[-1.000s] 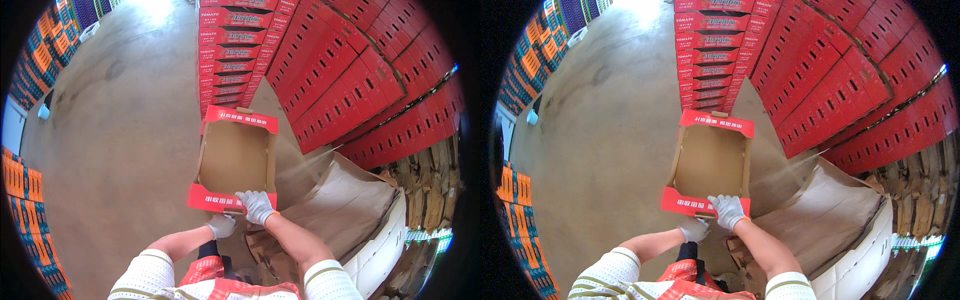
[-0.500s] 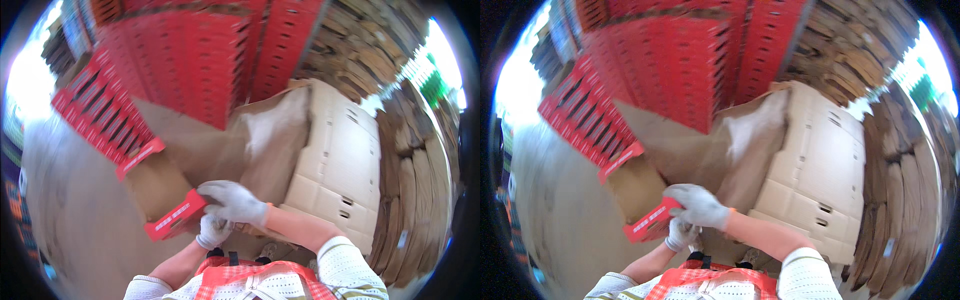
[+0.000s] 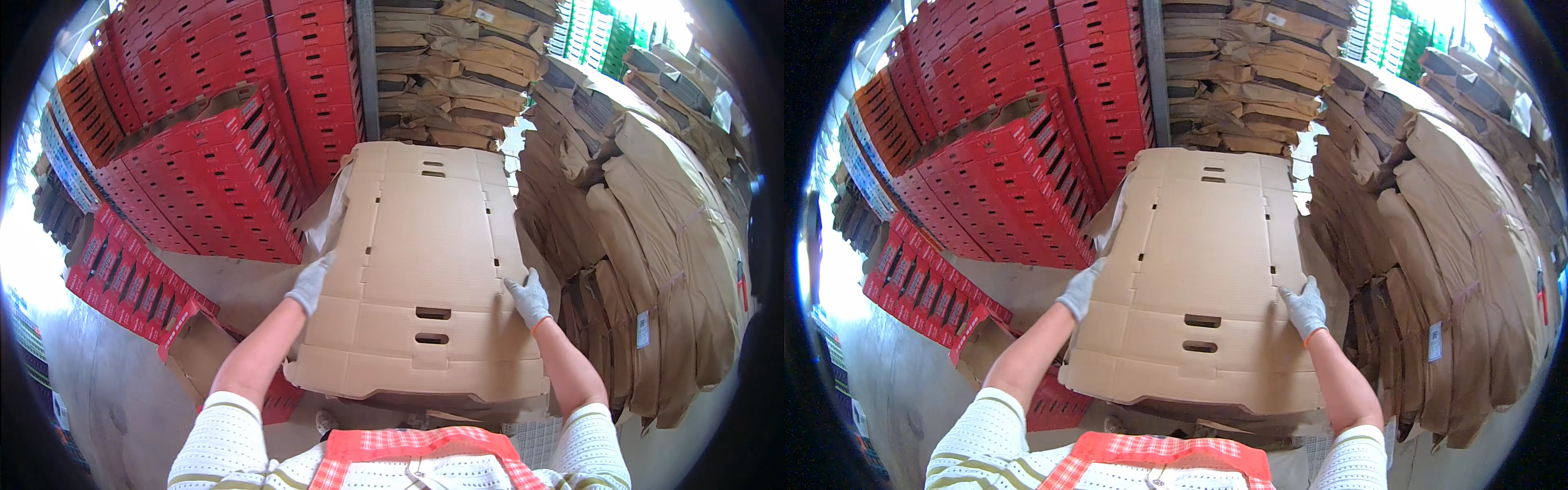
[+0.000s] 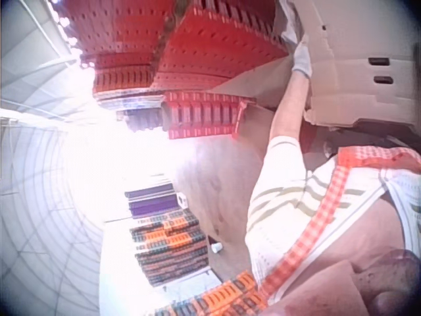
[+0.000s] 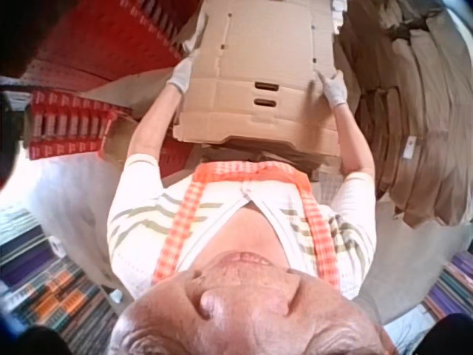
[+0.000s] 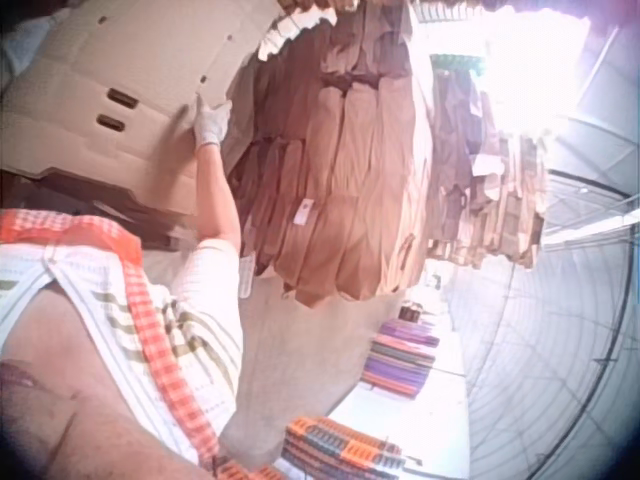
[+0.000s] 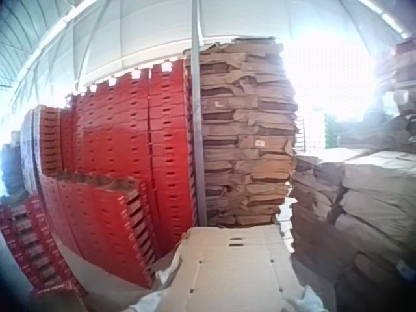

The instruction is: The person repeatedly folds flat cardboard sheets into red-branded boxes and stacks them. They pick up each sheet, fold the sides and flaps into shape, and place the finished box onto a growing stack. The process is continuous and repetitive throughout the clip.

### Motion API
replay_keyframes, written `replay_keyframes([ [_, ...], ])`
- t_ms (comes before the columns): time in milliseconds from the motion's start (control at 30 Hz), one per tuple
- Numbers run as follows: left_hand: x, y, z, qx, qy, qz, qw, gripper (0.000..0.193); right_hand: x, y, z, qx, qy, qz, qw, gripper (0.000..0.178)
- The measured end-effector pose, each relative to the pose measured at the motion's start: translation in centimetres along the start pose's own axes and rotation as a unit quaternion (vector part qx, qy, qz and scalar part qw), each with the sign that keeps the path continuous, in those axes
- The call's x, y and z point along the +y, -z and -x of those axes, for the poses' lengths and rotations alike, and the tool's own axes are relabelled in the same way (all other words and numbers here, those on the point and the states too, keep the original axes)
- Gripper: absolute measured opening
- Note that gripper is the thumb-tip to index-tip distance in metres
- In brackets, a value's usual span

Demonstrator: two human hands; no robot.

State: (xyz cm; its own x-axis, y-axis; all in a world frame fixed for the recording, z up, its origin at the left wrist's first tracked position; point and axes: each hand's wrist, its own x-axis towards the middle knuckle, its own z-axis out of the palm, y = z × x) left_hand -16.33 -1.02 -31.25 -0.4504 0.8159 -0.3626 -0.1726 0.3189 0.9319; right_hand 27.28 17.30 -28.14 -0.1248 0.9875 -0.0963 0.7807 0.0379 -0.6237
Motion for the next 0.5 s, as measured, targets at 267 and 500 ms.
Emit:
replay_keyframes([
  [267, 4.4, 0.2, 7.9, -0.075, 0.090, 0.186, 0.976, 0.044, 1.0, 7.6, 0.2, -0.237, -0.083, -0.337, 0.907, 0.039],
  [500, 2.0, -12.1, 6.9, -0.163, -0.125, 0.098, 0.974, 0.041, -7.9, -6.8, 8.6, 0.064, 0.286, 0.189, 0.937, 0.053],
])
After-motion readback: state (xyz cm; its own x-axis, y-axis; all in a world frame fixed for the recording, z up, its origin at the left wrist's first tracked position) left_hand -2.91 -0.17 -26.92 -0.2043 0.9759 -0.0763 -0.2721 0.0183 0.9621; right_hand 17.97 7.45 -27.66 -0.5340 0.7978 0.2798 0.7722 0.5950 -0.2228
